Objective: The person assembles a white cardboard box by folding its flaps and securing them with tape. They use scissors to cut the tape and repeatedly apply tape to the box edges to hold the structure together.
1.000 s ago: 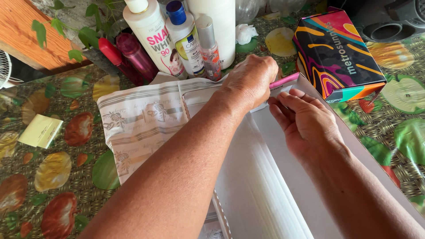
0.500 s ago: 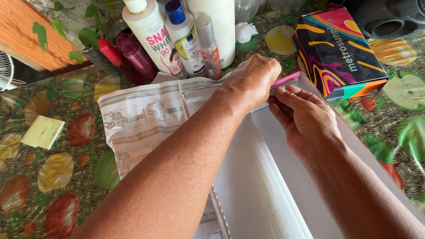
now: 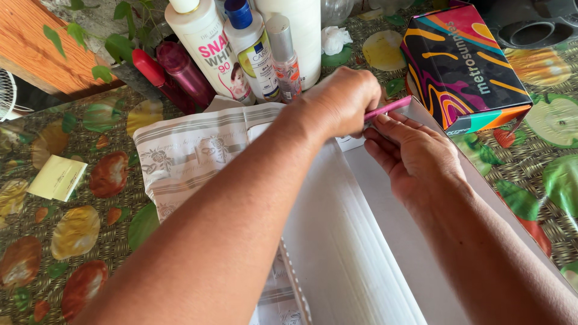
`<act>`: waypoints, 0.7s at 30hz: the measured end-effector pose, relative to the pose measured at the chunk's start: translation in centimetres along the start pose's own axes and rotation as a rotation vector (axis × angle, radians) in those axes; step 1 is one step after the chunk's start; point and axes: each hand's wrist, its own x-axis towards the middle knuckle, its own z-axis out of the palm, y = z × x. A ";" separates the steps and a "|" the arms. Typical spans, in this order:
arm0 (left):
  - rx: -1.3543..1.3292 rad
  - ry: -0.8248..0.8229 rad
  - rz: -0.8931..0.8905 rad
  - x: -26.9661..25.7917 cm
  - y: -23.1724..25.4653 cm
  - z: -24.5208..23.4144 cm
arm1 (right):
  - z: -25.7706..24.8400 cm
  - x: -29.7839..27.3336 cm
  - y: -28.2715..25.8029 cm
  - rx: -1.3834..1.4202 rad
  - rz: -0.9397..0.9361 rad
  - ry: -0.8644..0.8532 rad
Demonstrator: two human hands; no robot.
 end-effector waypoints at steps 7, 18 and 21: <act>-0.063 -0.219 -0.215 -0.3 0.4 -2.1 | -0.7 0.2 0.2 0.041 0.037 -0.041; -0.057 -0.150 -0.210 -1.2 1.8 -2.5 | -0.9 -2.0 -1.3 -0.115 0.027 -0.158; -0.024 -0.142 -0.174 -1.4 2.0 -2.3 | -0.8 -2.3 -2.4 -0.184 -0.004 -0.218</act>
